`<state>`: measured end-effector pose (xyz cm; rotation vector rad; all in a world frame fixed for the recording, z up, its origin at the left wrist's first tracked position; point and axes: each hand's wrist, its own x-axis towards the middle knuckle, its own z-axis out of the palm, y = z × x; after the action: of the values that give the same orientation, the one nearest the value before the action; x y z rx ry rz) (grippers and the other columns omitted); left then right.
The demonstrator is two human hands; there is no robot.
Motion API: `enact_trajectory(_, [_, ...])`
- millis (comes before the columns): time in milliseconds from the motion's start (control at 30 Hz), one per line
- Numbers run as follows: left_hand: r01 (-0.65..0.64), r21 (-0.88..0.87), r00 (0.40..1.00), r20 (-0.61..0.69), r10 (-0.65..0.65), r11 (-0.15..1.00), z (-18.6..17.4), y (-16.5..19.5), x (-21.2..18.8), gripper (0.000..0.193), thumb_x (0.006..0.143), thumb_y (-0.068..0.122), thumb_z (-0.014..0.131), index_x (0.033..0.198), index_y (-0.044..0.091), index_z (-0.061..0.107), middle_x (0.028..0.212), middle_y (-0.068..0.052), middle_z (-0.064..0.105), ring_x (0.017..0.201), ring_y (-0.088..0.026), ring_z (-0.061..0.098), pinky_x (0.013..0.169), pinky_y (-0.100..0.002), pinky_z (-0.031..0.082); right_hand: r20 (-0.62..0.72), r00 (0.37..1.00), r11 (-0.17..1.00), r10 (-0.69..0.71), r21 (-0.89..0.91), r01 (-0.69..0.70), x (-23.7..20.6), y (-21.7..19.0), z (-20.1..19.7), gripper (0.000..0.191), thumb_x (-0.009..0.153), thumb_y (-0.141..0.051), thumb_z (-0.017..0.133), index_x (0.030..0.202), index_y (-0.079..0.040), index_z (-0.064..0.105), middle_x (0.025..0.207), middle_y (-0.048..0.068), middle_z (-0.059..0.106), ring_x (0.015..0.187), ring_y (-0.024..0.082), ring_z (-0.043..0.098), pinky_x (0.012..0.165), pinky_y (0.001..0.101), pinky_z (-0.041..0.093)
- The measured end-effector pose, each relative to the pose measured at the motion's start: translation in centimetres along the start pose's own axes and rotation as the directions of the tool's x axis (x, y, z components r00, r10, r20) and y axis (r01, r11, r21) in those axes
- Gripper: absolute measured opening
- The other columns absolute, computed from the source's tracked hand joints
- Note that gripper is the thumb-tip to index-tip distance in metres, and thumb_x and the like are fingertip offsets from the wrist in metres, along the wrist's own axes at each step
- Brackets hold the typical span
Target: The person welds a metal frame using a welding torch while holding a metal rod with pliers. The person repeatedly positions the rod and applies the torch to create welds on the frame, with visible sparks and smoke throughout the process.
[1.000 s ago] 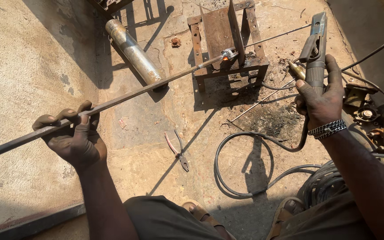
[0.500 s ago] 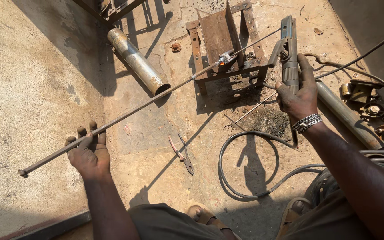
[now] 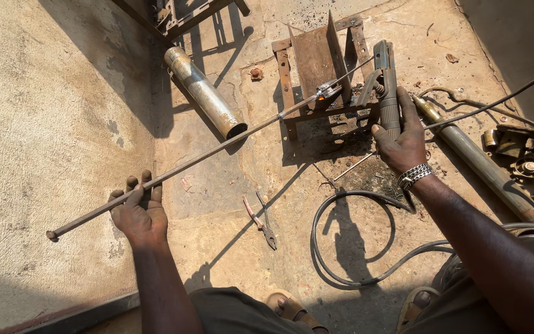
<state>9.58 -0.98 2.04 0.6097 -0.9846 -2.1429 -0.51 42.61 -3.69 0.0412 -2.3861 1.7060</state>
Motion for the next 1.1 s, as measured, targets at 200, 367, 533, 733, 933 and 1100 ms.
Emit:
enact_trajectory(200, [-0.037, 0.033, 0.997, 0.066, 0.035, 0.999, -0.3, -0.1, 0.2, 0.043, 0.093, -0.017, 0.056, 0.113, 0.017, 0.04, 0.113, -0.013, 0.065, 0.115, -0.037, 0.072, 0.1, -0.055, 0.064, 0.002, 1.0, 0.999, -0.026, -0.034, 0.026, 0.1, 0.0, 0.0, 0.09, 0.089, -0.002, 0.072, 0.166, -0.013, 0.026, 0.14, 0.02, 0.057, 0.098, 0.022, 0.068, 0.073, 0.0333, 0.065])
enact_trajectory(367, [-0.058, 0.001, 0.985, 0.163, 0.057, 0.998, -0.7, -0.2, 0.3, 0.041, 0.095, -0.018, 0.056, 0.113, 0.016, 0.043, 0.116, -0.014, 0.066, 0.12, -0.038, 0.071, 0.1, -0.055, 0.064, 0.01, 1.0, 0.999, 0.027, -0.019, -0.027, 0.2, 0.0, 0.1, 0.09, 0.088, -0.003, 0.07, 0.166, -0.014, 0.025, 0.139, 0.02, 0.058, 0.093, 0.021, 0.069, 0.066, 0.0321, 0.064])
enact_trajectory(533, [-0.078, -0.01, 0.975, 0.207, 0.078, 0.997, -0.8, -0.2, 0.3, 0.039, 0.095, -0.018, 0.057, 0.11, 0.016, 0.045, 0.113, -0.013, 0.067, 0.122, -0.04, 0.069, 0.102, -0.057, 0.064, 0.001, 1.0, 1.0, 0.0, -0.029, 0.0, 0.3, 0.2, 0.1, 0.09, 0.088, -0.004, 0.07, 0.166, -0.013, 0.025, 0.143, 0.021, 0.055, 0.094, 0.021, 0.069, 0.067, 0.0322, 0.065])
enact_trajectory(733, [-0.09, -0.062, 0.945, 0.309, 0.105, 0.994, -1.0, -0.1, 0.2, 0.038, 0.096, -0.019, 0.056, 0.111, 0.015, 0.049, 0.108, -0.012, 0.069, 0.124, -0.039, 0.069, 0.106, -0.057, 0.063, -0.003, 0.999, 0.998, -0.037, -0.058, 0.037, 0.3, 0.2, 0.1, 0.091, 0.088, -0.008, 0.073, 0.165, -0.014, 0.025, 0.146, 0.023, 0.053, 0.097, 0.023, 0.07, 0.068, 0.0335, 0.066])
enact_trajectory(933, [-0.1, -0.1, 0.92, 0.37, 0.13, 0.99, -1.2, -0.1, 0.1, 0.035, 0.099, -0.018, 0.057, 0.112, 0.015, 0.054, 0.105, -0.013, 0.07, 0.125, -0.039, 0.068, 0.107, -0.055, 0.062, 0.008, 1.0, 0.999, -0.003, -0.039, 0.003, 0.4, 0.0, 0.1, 0.091, 0.088, -0.01, 0.073, 0.166, -0.016, 0.025, 0.142, 0.022, 0.055, 0.093, 0.023, 0.07, 0.067, 0.0341, 0.066])
enact_trajectory(1100, [-0.107, -0.104, 0.91, 0.39, 0.14, 0.989, -1.2, -0.2, 0.1, 0.036, 0.098, -0.018, 0.059, 0.111, 0.015, 0.055, 0.105, -0.012, 0.07, 0.125, -0.039, 0.068, 0.105, -0.055, 0.063, 0.017, 1.0, 1.0, -0.005, -0.021, 0.005, 0.3, 0.0, -0.1, 0.091, 0.088, -0.01, 0.072, 0.166, -0.017, 0.026, 0.144, 0.021, 0.056, 0.095, 0.023, 0.069, 0.07, 0.0341, 0.065])
